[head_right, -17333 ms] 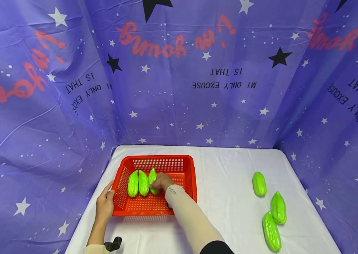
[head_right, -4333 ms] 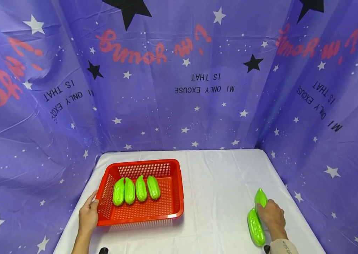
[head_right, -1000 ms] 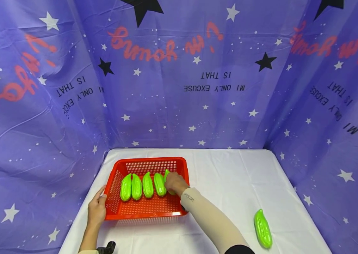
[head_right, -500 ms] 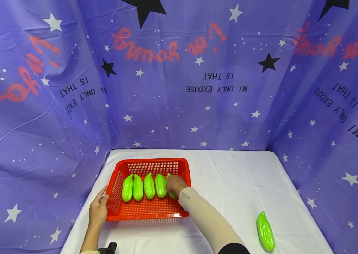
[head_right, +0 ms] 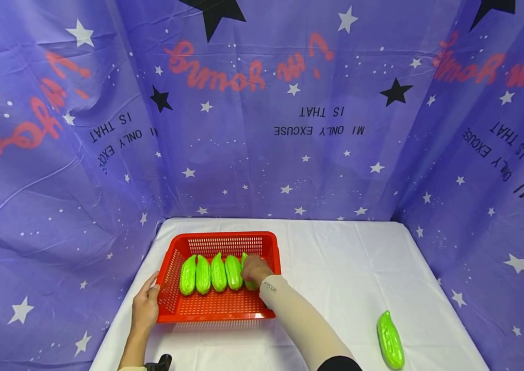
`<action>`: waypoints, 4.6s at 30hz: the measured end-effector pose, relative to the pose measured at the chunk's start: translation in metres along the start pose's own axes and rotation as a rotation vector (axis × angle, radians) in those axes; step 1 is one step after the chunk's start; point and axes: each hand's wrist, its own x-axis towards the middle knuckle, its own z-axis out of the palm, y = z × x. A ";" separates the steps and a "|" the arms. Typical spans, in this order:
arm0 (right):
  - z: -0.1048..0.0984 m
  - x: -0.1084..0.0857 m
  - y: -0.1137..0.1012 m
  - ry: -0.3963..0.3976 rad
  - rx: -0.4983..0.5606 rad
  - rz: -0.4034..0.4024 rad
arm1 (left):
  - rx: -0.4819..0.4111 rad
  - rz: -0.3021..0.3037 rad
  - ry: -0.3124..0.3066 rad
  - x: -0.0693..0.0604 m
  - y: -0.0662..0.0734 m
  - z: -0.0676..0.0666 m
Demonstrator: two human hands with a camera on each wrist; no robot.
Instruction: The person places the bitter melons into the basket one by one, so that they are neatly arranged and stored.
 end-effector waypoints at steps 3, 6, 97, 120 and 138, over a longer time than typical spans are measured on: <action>0.001 0.001 0.001 -0.004 0.005 0.001 | -0.004 -0.002 0.001 -0.001 0.000 0.000; 0.002 0.001 0.002 -0.003 0.007 0.004 | -0.009 -0.004 0.000 -0.002 0.000 0.000; -0.080 -0.159 0.300 0.316 0.208 0.141 | 0.016 0.010 0.011 -0.001 0.000 0.001; -0.052 -0.185 0.332 0.327 0.142 0.186 | 0.018 0.018 0.024 0.000 0.000 0.000; -0.023 -0.195 0.344 0.511 0.157 0.279 | 0.015 0.025 0.018 0.002 -0.001 0.000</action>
